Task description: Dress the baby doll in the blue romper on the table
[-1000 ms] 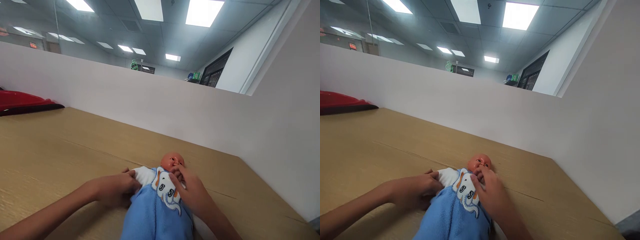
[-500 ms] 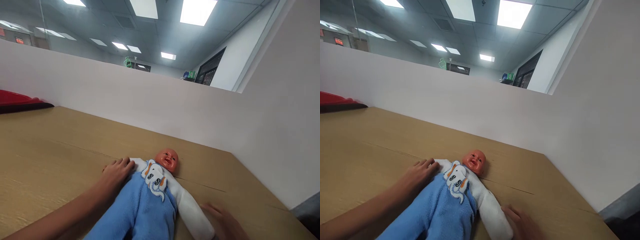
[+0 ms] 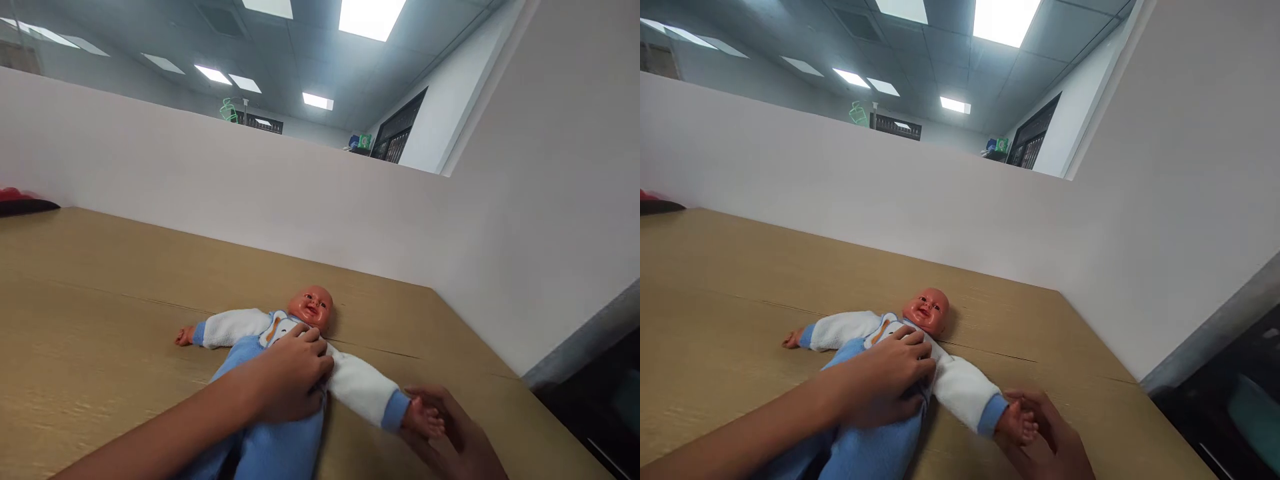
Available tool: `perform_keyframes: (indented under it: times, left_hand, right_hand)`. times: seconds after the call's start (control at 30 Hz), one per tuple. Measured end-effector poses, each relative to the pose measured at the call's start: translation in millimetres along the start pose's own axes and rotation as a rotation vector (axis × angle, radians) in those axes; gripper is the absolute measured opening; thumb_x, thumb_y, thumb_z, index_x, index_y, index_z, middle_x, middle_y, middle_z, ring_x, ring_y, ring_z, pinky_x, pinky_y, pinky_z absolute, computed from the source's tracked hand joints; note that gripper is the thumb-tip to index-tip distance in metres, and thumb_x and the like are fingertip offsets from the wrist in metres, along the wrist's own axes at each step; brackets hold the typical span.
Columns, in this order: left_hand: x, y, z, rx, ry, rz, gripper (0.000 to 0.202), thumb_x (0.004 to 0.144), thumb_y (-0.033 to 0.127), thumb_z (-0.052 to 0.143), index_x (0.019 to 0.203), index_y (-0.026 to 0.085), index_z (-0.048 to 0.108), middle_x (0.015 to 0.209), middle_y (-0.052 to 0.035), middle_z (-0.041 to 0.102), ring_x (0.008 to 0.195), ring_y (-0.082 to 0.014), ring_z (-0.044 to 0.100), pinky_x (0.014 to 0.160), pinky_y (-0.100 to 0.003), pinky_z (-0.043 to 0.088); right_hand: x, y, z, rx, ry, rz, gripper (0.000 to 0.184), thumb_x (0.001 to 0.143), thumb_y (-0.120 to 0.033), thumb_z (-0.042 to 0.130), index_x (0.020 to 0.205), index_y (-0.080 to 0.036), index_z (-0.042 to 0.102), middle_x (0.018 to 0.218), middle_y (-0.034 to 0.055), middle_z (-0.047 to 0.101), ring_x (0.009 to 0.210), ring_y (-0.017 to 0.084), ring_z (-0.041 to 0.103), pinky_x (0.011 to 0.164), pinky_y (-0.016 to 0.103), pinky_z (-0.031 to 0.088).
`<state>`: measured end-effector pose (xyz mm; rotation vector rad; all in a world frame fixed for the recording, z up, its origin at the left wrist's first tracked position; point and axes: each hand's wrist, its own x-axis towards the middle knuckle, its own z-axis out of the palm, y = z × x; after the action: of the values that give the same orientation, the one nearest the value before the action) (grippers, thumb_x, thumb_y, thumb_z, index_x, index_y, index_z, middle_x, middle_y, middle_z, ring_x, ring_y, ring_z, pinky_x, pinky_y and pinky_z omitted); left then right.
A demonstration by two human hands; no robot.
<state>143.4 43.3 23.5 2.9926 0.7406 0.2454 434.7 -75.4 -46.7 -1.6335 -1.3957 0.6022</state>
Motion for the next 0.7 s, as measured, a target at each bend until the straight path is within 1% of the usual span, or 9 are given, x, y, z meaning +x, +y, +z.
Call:
perform_keyframes:
  times: [0.1,0.17,0.27,0.37,0.43,0.5,0.57,0.63,0.7]
  left_hand:
    - [0,-3,1.7,-0.02,-0.007,-0.019,0.013,0.086,0.029,0.071,0.091,0.017,0.07,0.1,-0.0098,0.071,0.104,-0.0313,0.062,0.098,-0.048,0.047]
    - [-1,-6,3.3,-0.12,0.011,-0.012,0.01,0.084,0.026,0.072,0.091,0.019,0.07,0.098,-0.0067,0.071,0.102,-0.0295,0.062,0.097,-0.046,0.046]
    - [-3,-11,7.6,-0.359,0.081,-0.015,0.017,0.08,0.016,0.076,0.094,0.023,0.071,0.099,-0.0001,0.07,0.104,-0.0251,0.061,0.097,-0.042,0.044]
    - [-3,-16,13.5,-0.475,0.159,0.032,0.021,0.083,0.009,0.075,0.099,0.023,0.07,0.103,0.0003,0.069,0.105,-0.0226,0.06,0.097,-0.037,0.045]
    - [-3,-18,18.9,-0.453,0.248,0.112,0.015,0.093,0.012,0.071,0.103,0.023,0.069,0.108,-0.002,0.067,0.106,-0.0222,0.059,0.095,-0.036,0.045]
    - [-4,-21,25.5,-0.352,0.374,0.208,0.007,0.103,0.019,0.063,0.107,0.022,0.068,0.112,-0.0051,0.067,0.104,-0.023,0.057,0.092,-0.036,0.045]
    - [-5,-23,31.9,-0.204,0.501,0.304,0.014,0.109,0.022,0.055,0.109,0.022,0.069,0.113,-0.007,0.068,0.098,-0.0234,0.056,0.086,-0.036,0.044]
    - [-7,-25,36.0,-0.102,0.594,0.387,0.021,0.111,0.021,0.049,0.111,0.022,0.07,0.11,-0.0068,0.07,0.091,-0.0224,0.055,0.081,-0.036,0.042]
    - [-9,-26,36.4,-0.106,0.634,0.417,0.025,0.112,0.021,0.046,0.113,0.023,0.072,0.107,-0.0059,0.072,0.088,-0.0213,0.055,0.079,-0.036,0.04]
  right_hand:
    - [1,-9,12,0.173,0.046,-0.041,0.045,0.073,-0.046,0.088,0.11,-0.027,0.07,0.097,0.0023,0.073,0.089,0.021,0.069,0.077,0.025,0.057]
    - [6,-14,21,0.252,0.052,-0.06,0.043,0.072,-0.044,0.09,0.106,-0.027,0.07,0.096,0.0008,0.07,0.088,0.019,0.067,0.076,0.023,0.055]
    - [23,-27,30,0.363,0.058,-0.094,0.044,0.073,-0.042,0.092,0.106,-0.026,0.068,0.096,0.0004,0.069,0.087,0.017,0.066,0.076,0.022,0.054]
    - [46,-40,39,0.446,0.027,-0.113,0.046,0.074,-0.042,0.092,0.106,-0.024,0.065,0.095,0.002,0.071,0.088,0.018,0.068,0.079,0.025,0.056]
    - [58,-44,47,0.406,-0.019,-0.146,0.046,0.076,-0.042,0.091,0.107,-0.023,0.064,0.094,0.0036,0.073,0.088,0.02,0.069,0.08,0.028,0.056]
    - [65,-43,61,0.297,-0.073,-0.216,0.041,0.078,-0.039,0.088,0.106,-0.022,0.064,0.091,0.004,0.073,0.084,0.02,0.069,0.078,0.03,0.056]
    - [67,-40,77,0.142,-0.09,-0.309,0.03,0.08,-0.032,0.083,0.101,-0.022,0.065,0.087,0.0029,0.072,0.077,0.02,0.065,0.072,0.03,0.052]
    - [63,-37,92,-0.015,-0.057,-0.41,0.02,0.079,-0.021,0.076,0.095,-0.022,0.065,0.082,0.0007,0.068,0.072,0.018,0.059,0.067,0.029,0.046]
    - [55,-39,100,-0.118,-0.043,-0.498,0.022,0.074,-0.009,0.067,0.091,-0.023,0.063,0.082,-0.0006,0.064,0.073,0.018,0.056,0.067,0.029,0.042]
